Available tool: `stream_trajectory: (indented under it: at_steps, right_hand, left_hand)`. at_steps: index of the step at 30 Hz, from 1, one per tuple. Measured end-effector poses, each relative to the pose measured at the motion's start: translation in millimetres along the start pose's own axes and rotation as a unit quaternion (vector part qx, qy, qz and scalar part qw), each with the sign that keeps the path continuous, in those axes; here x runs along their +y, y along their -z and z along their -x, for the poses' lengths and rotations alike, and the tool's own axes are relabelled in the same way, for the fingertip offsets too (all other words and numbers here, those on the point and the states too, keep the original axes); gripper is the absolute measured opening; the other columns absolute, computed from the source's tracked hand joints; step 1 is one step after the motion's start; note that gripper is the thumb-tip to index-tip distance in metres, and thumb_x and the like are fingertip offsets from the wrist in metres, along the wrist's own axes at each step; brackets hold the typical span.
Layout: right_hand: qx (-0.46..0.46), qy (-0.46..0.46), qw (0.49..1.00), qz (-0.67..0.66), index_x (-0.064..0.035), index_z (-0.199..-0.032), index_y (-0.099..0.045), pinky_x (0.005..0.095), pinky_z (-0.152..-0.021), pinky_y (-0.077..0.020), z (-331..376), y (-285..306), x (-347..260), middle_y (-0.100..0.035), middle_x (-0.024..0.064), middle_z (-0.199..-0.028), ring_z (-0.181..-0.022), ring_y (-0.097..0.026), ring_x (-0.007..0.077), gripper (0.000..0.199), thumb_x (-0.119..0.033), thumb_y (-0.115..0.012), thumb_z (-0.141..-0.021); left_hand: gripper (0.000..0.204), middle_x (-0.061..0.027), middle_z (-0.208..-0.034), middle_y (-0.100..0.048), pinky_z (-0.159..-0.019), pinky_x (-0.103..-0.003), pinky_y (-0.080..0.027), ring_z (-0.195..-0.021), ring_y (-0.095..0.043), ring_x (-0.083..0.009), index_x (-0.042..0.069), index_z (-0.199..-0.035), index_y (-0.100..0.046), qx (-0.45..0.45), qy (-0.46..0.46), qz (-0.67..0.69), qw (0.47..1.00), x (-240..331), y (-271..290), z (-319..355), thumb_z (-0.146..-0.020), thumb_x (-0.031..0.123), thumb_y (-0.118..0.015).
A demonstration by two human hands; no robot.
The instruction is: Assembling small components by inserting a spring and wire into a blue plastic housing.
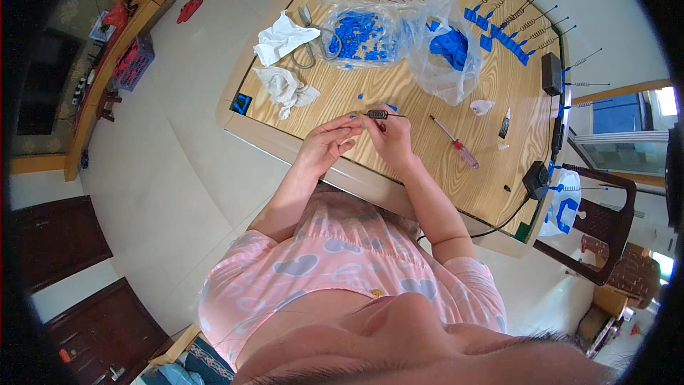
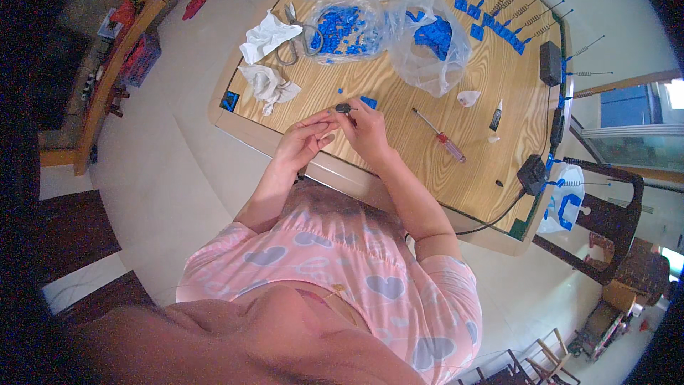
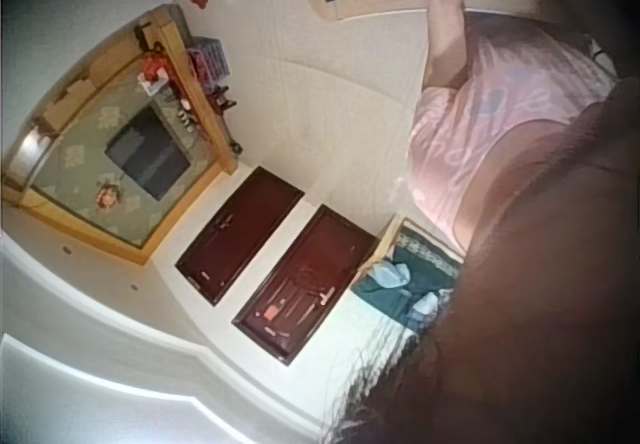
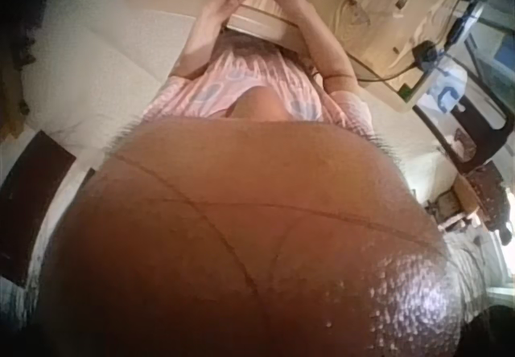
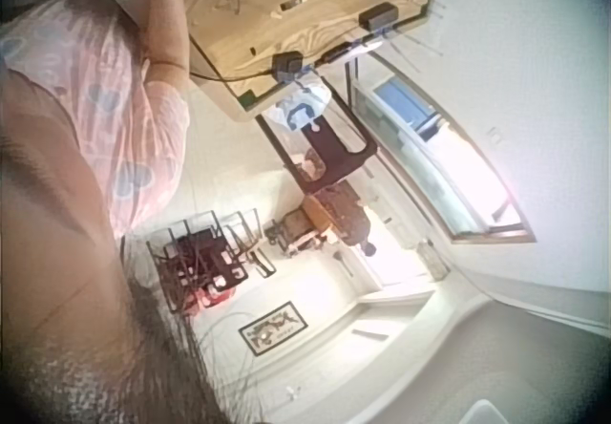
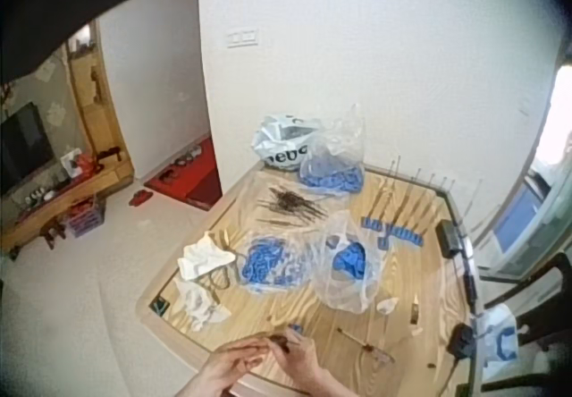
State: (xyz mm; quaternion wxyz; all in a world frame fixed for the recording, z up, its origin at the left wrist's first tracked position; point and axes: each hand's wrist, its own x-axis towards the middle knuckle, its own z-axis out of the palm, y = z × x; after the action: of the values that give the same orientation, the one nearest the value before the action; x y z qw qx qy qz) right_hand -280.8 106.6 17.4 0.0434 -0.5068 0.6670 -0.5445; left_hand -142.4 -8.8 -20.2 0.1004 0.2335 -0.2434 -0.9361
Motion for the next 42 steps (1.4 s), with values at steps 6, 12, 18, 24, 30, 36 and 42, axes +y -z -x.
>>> stream_trajectory:
  at_steps: [6,12,18,24,30,36,42]
  right_hand:
    - [0.0,-0.01,1.0,-0.005,-0.0012,-0.081,-0.066,0.0316,-0.051,-0.0453,0,0,-2,-0.061,0.0101,-0.078,-0.061,-0.059,0.0245,0.006,-0.001,-0.068,-0.077]
    - [-0.007,-0.014,1.0,-0.001,-0.0019,-0.083,-0.067,0.0316,-0.051,-0.0452,2,-1,4,-0.062,0.01,-0.08,-0.062,-0.059,0.0239,0.006,-0.002,-0.068,-0.077]
    - [-0.002,-0.023,1.0,-0.013,-0.0015,-0.08,-0.067,0.0317,-0.052,-0.0448,0,-1,0,-0.062,0.0103,-0.08,-0.062,-0.059,0.0242,0.004,-0.002,-0.068,-0.077]
    - [-0.01,-0.016,1.0,0.021,-0.0005,-0.078,-0.066,0.0322,-0.051,-0.0437,5,-2,12,-0.061,0.0108,-0.078,-0.063,-0.058,0.0258,0.003,-0.002,-0.068,-0.077]
    - [0.005,-0.018,1.0,-0.004,-0.0005,-0.079,-0.066,0.0334,-0.051,-0.0441,2,-3,2,-0.06,0.0109,-0.076,-0.062,-0.058,0.0268,0.003,-0.002,-0.068,-0.077]
    - [-0.008,-0.019,1.0,-0.005,-0.0021,-0.082,-0.067,0.0324,-0.053,-0.0451,0,1,-2,-0.061,0.0101,-0.079,-0.064,-0.059,0.0249,0.004,-0.002,-0.067,-0.078]
    - [-0.012,-0.026,1.0,0.001,-0.0018,-0.083,-0.067,0.0316,-0.053,-0.046,0,0,-2,-0.062,0.01,-0.08,-0.064,-0.06,0.0246,0.004,-0.002,-0.067,-0.079]
  left_hand:
    - [0.032,-0.0151,-0.116,-0.062,-0.075,-0.028,-0.054,-0.104,-0.062,-0.0218,-0.002,-0.12,-0.054,0.006,0.001,-0.002,1.0,0,1,0,-0.089,-0.003,-0.053]
    - [0.032,-0.0147,-0.116,-0.062,-0.074,-0.028,-0.053,-0.105,-0.062,-0.0218,-0.002,-0.12,-0.054,0.001,0.002,0.0,1.0,0,3,-1,-0.089,-0.002,-0.053]
    - [0.033,-0.0121,-0.117,-0.061,-0.081,-0.029,-0.05,-0.111,-0.058,-0.0221,-0.001,-0.123,-0.053,-0.003,0.004,-0.022,1.0,0,1,0,-0.09,0.0,-0.052]
    - [0.033,-0.0139,-0.115,-0.062,-0.073,-0.027,-0.053,-0.104,-0.062,-0.0213,-0.002,-0.123,-0.053,0.004,0.004,-0.005,1.0,1,-2,-1,-0.089,-0.003,-0.052]
    - [0.032,-0.0143,-0.115,-0.062,-0.073,-0.028,-0.053,-0.105,-0.062,-0.0219,-0.002,-0.122,-0.054,0.006,0.002,-0.001,1.0,0,0,0,-0.089,-0.003,-0.052]
    - [0.032,-0.0144,-0.115,-0.062,-0.073,-0.028,-0.053,-0.105,-0.062,-0.0219,-0.002,-0.121,-0.054,0.005,-0.002,0.002,1.0,0,-1,0,-0.089,-0.003,-0.053]
    - [0.033,-0.0144,-0.116,-0.062,-0.074,-0.028,-0.053,-0.105,-0.062,-0.0219,-0.002,-0.122,-0.054,0.005,-0.003,-0.001,1.0,0,0,0,-0.089,-0.002,-0.053]
